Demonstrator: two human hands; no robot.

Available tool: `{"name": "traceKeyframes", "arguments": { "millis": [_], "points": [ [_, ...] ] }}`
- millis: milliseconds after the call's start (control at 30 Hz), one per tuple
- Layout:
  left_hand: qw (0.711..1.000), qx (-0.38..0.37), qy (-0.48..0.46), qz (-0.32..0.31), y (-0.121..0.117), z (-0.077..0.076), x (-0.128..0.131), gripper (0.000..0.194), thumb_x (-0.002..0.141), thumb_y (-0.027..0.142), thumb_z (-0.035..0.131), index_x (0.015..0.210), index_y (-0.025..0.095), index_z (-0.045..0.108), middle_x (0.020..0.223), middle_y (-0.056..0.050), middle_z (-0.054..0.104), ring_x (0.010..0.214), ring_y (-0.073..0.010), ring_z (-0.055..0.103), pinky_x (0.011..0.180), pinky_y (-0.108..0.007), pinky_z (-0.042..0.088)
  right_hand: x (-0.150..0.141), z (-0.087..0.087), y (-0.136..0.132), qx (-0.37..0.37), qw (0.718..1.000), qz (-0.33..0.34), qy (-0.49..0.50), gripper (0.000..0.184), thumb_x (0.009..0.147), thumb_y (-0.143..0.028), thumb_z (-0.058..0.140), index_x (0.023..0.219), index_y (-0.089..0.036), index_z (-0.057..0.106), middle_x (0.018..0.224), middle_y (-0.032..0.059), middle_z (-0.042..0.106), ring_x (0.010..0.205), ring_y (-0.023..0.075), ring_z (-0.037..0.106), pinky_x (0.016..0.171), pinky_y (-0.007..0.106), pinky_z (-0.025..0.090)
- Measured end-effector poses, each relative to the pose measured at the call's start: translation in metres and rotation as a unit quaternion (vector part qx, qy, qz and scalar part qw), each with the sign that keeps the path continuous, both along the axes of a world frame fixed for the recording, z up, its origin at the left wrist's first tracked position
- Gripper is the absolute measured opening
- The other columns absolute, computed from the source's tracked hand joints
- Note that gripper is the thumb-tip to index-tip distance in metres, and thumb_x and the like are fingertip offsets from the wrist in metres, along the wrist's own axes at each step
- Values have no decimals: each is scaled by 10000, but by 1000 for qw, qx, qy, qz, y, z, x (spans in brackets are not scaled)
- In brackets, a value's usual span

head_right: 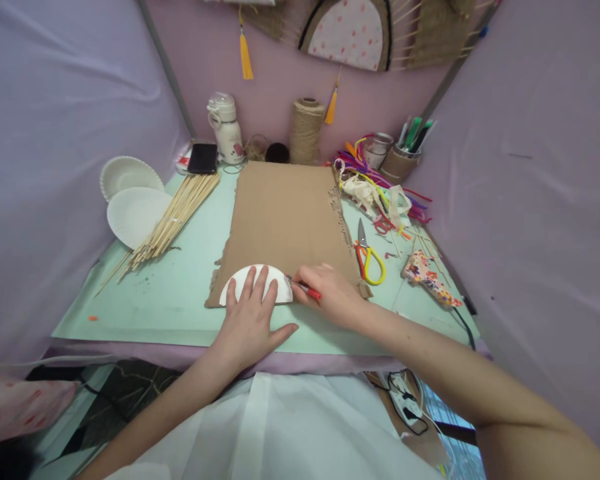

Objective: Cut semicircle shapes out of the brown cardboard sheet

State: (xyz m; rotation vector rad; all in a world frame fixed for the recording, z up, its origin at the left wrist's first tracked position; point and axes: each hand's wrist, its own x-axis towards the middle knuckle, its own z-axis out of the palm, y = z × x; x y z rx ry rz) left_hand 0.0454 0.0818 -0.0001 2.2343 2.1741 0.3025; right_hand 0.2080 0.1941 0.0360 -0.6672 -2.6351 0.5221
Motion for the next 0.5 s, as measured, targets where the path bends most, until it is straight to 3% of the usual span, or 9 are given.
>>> {"name": "traceKeyframes", "arguments": {
  "millis": [500],
  "points": [
    [1000, 1, 2, -2, 1, 2, 0, 765, 808, 644, 459, 1366, 121, 438, 1539, -197, 260, 1430, -377, 133, 1102, -632, 105, 14, 3, -27, 37, 999, -20, -8, 136, 930, -225, 458, 812, -211, 524, 691, 24, 638, 610, 164, 523, 627, 296, 345]
  ]
}}
